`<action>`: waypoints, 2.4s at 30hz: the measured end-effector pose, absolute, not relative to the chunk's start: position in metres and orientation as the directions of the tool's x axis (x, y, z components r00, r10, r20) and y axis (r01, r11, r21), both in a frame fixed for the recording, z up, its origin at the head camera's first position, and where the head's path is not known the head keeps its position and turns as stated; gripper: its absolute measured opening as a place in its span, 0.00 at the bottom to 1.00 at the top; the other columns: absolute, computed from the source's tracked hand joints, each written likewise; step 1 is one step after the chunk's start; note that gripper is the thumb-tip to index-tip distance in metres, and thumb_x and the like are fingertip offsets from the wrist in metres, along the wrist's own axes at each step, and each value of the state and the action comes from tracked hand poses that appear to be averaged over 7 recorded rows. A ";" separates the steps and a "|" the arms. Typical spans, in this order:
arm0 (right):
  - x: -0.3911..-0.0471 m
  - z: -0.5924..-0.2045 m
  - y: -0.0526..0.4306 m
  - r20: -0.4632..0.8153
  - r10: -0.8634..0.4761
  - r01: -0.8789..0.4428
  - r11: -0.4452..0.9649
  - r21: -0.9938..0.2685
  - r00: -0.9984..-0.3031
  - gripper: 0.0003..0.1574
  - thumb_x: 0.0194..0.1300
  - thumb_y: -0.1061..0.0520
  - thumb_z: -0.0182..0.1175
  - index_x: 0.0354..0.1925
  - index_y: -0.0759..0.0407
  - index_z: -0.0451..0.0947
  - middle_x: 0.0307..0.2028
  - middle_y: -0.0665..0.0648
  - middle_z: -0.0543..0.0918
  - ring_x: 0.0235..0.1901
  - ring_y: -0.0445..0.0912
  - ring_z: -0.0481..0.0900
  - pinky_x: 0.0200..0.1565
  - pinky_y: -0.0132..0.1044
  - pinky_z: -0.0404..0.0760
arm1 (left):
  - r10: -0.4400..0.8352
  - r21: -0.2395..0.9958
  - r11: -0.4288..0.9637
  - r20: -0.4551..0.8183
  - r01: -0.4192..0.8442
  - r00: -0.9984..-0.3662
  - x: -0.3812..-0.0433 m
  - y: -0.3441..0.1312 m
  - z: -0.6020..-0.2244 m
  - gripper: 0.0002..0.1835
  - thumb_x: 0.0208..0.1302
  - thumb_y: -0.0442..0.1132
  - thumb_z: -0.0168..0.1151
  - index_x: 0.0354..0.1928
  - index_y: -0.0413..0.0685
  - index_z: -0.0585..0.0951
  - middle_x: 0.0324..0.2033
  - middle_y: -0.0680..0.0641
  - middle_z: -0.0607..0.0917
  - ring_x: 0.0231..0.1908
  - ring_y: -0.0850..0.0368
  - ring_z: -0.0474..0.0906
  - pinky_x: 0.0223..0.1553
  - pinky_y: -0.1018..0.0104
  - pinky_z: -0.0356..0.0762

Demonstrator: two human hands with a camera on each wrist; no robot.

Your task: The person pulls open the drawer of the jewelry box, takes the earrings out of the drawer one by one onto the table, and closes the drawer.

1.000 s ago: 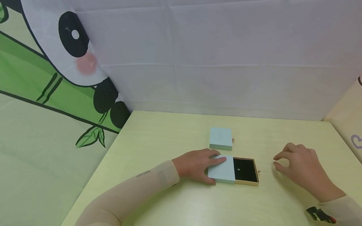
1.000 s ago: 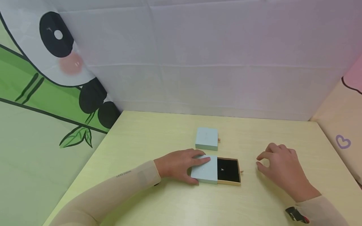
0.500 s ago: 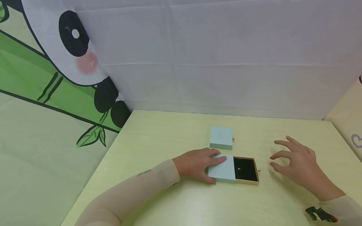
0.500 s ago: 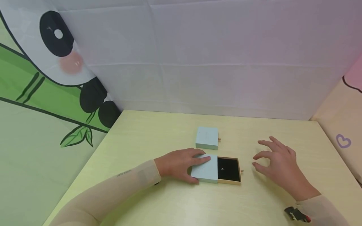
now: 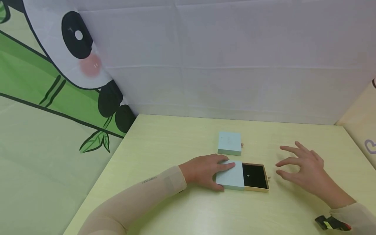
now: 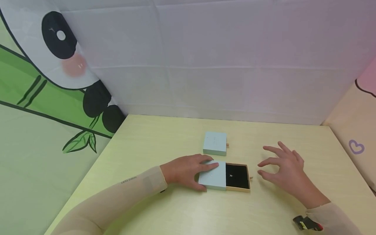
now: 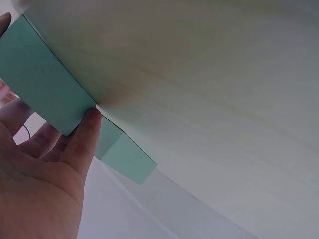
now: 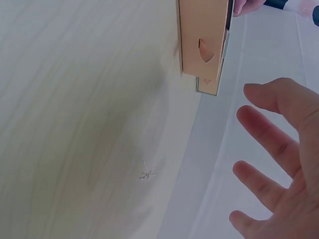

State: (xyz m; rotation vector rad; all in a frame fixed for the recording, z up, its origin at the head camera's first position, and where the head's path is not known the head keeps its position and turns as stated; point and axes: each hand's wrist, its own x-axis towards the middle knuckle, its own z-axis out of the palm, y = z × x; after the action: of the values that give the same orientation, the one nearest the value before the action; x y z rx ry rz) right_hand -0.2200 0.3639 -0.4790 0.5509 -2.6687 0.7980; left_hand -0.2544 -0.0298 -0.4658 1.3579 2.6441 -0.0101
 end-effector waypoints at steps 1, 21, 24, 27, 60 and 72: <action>-0.220 -0.479 0.364 0.381 -0.275 -0.439 0.771 -0.462 -0.883 0.15 0.51 0.60 0.91 0.36 0.45 0.98 0.71 0.71 0.88 0.82 0.84 0.67 0.70 0.97 0.53 | 0.806 0.070 0.586 -0.152 0.808 -0.571 -0.254 -0.030 -0.466 0.51 0.77 0.70 0.73 0.95 0.67 0.67 0.86 0.47 0.76 0.80 0.52 0.80 0.80 0.64 0.81; -0.236 -0.480 0.365 0.412 -0.291 -0.482 0.717 -0.503 -0.863 0.16 0.51 0.62 0.90 0.37 0.45 0.98 0.70 0.70 0.88 0.80 0.86 0.67 0.66 0.92 0.54 | 0.794 0.084 0.602 -0.160 0.794 -0.586 -0.261 -0.024 -0.467 0.51 0.77 0.70 0.73 0.95 0.67 0.66 0.87 0.47 0.76 0.81 0.52 0.79 0.82 0.63 0.80; -0.239 -0.479 0.366 0.411 -0.292 -0.484 0.710 -0.512 -0.864 0.16 0.51 0.62 0.90 0.37 0.46 0.98 0.70 0.70 0.87 0.81 0.86 0.66 0.66 0.92 0.53 | 0.790 0.083 0.608 -0.161 0.790 -0.591 -0.263 -0.023 -0.466 0.52 0.77 0.70 0.73 0.95 0.68 0.65 0.87 0.47 0.75 0.81 0.53 0.79 0.82 0.63 0.80; -0.239 -0.479 0.366 0.403 -0.291 -0.479 0.707 -0.521 -0.868 0.16 0.51 0.61 0.90 0.38 0.47 0.98 0.72 0.71 0.86 0.82 0.87 0.64 0.66 0.92 0.52 | 0.788 0.082 0.611 -0.165 0.788 -0.593 -0.263 -0.022 -0.467 0.52 0.77 0.71 0.73 0.95 0.68 0.65 0.87 0.47 0.75 0.82 0.53 0.79 0.82 0.63 0.80; -0.212 -0.484 0.336 0.424 -0.265 -0.476 0.698 -0.535 -0.866 0.17 0.51 0.61 0.91 0.38 0.45 0.99 0.71 0.67 0.86 0.82 0.86 0.65 0.64 0.90 0.54 | 0.811 0.082 0.578 -0.166 0.812 -0.560 -0.248 -0.038 -0.470 0.51 0.77 0.70 0.73 0.95 0.68 0.65 0.87 0.48 0.75 0.82 0.54 0.78 0.82 0.64 0.79; -0.224 -0.485 0.339 0.441 -0.283 -0.500 0.691 -0.522 -0.852 0.18 0.49 0.61 0.91 0.37 0.45 0.99 0.69 0.68 0.87 0.81 0.85 0.66 0.63 0.90 0.55 | 0.804 0.062 0.586 -0.167 0.808 -0.571 -0.253 -0.034 -0.472 0.52 0.77 0.71 0.72 0.96 0.68 0.64 0.87 0.48 0.75 0.82 0.54 0.79 0.82 0.64 0.80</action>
State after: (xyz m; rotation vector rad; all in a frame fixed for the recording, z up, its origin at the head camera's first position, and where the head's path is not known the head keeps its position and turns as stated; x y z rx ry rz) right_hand -0.2236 0.3386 -0.4847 0.6166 -2.5772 0.9341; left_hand -0.2535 -0.0341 -0.4715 1.3532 2.6370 -0.0311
